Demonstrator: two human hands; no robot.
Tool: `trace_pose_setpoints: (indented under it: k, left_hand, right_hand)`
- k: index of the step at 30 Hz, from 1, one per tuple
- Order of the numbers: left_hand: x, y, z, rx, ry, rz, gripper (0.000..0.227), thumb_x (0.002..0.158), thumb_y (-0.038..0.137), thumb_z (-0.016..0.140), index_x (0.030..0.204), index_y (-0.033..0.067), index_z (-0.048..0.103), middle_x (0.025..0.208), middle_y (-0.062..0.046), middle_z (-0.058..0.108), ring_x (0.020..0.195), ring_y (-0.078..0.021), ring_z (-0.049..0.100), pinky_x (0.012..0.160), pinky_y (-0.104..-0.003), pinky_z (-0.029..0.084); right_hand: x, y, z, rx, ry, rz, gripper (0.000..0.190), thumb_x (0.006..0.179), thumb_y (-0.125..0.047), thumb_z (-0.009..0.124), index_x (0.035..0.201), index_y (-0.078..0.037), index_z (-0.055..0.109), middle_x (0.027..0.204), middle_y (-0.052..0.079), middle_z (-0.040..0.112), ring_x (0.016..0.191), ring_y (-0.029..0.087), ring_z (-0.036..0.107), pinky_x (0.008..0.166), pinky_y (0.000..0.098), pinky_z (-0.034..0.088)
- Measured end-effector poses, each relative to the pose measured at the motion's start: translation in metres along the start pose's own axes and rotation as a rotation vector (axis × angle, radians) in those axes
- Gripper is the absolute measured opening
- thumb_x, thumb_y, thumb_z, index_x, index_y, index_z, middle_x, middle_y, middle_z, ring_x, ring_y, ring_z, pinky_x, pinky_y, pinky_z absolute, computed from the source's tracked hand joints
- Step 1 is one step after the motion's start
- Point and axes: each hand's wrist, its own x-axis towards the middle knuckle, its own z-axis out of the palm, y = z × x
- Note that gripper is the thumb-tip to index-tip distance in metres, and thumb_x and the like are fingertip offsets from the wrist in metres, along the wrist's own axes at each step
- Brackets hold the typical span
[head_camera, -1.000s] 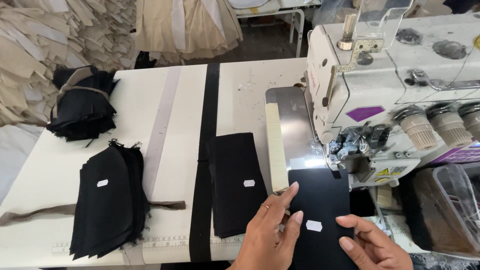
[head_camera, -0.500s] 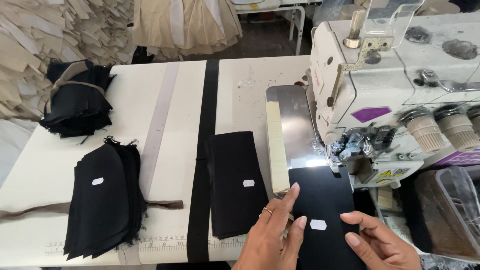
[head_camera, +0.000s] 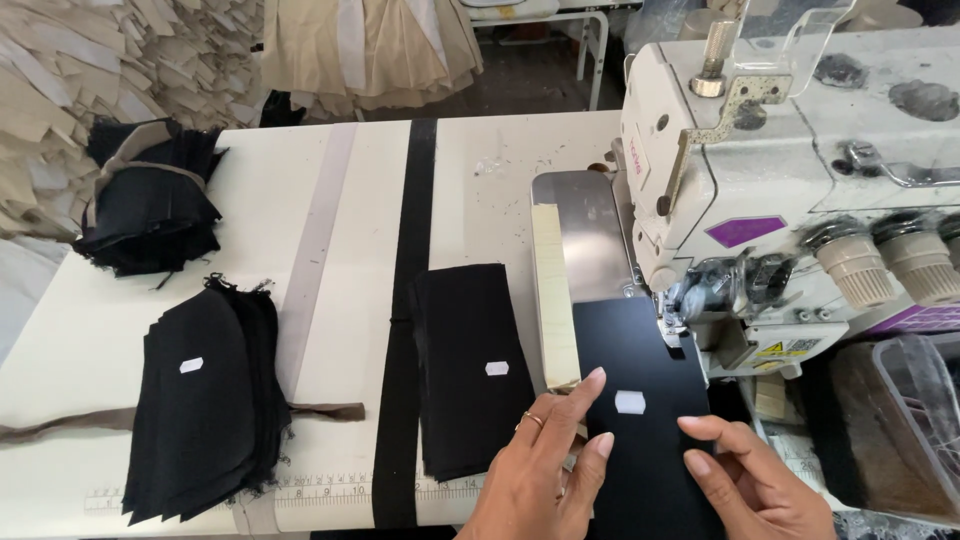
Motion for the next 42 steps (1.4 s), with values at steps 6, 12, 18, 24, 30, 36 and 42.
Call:
trace_pose_setpoints:
  k: [6,12,18,24,30,36,42]
  left_hand:
    - [0.001,0.000,-0.003,0.026,-0.012,0.014,0.052,0.104,0.026,0.055,0.154,0.0188,0.046,0.110,-0.002,0.058,0.074,-0.0151,0.060,0.055,-0.032,0.055]
    - [0.001,0.000,-0.002,0.061,-0.027,-0.009,0.051,0.103,0.027,0.055,0.153,0.0207,0.046,0.113,-0.003,0.059,0.068,-0.0183,0.059,0.053,-0.035,0.056]
    - [0.000,0.001,-0.002,0.095,-0.026,-0.010,0.051,0.104,0.028,0.054,0.154,0.0218,0.045,0.118,-0.003,0.060,0.076,-0.0197,0.065,0.053,-0.039,0.057]
    - [-0.001,0.001,-0.003,0.133,-0.029,0.028,0.052,0.103,0.025,0.055,0.154,0.0194,0.045,0.115,-0.005,0.062,0.077,-0.0218,0.065,0.055,-0.043,0.055]
    - [0.005,-0.017,-0.003,0.304,0.054,0.268,0.047,0.105,0.022,0.058,0.149,0.0087,0.049,0.102,-0.005,0.070,0.071,-0.0196,0.066,0.044,-0.038,0.052]
    - [0.107,-0.005,-0.042,0.201,0.272,0.442,0.017,0.104,0.013,0.057,0.117,0.0044,0.064,0.086,-0.005,0.058,0.073,-0.0152,0.055,0.053,-0.027,0.046]
    - [0.281,-0.081,-0.016,0.284,0.143,-0.129,0.054,0.093,0.045,0.064,0.124,0.0050,0.046,0.130,-0.019,0.051,0.122,-0.0392,0.050,0.092,-0.057,0.038]
  right_hand:
    - [0.002,-0.004,0.009,-0.010,0.052,-0.009,0.030,0.088,0.003,0.074,0.116,-0.002,0.081,0.092,0.006,0.065,0.085,0.011,0.054,0.082,0.0212,0.040]
    - [0.006,-0.022,0.015,-0.032,0.034,0.155,0.030,0.091,-0.004,0.072,0.120,-0.010,0.081,0.078,0.008,0.056,0.067,0.013,0.048,0.044,0.0373,0.062]
    - [0.012,-0.008,0.014,0.075,-0.029,0.027,0.030,0.093,-0.002,0.068,0.121,-0.006,0.077,0.057,0.017,0.059,0.045,0.023,0.056,0.049,0.0318,0.052]
    - [0.012,-0.022,0.023,0.188,-0.020,-0.005,0.030,0.095,0.003,0.062,0.124,0.002,0.073,0.067,0.023,0.063,0.051,0.026,0.055,0.047,0.0346,0.048]
    - [0.008,-0.007,0.030,0.228,0.010,-0.211,0.029,0.099,0.001,0.058,0.125,0.003,0.068,0.093,0.015,0.069,0.055,0.021,0.059,0.044,0.0296,0.048]
    - [-0.014,-0.004,0.041,-0.033,-0.106,-0.457,0.022,0.096,-0.013,0.062,0.113,-0.014,0.075,0.084,0.001,0.075,0.061,0.008,0.065,0.054,0.0200,0.054]
    - [-0.033,-0.012,0.075,-0.286,-0.351,-0.827,0.019,0.090,-0.011,0.067,0.104,-0.014,0.080,0.099,0.003,0.070,0.087,0.019,0.070,0.077,0.0308,0.057]
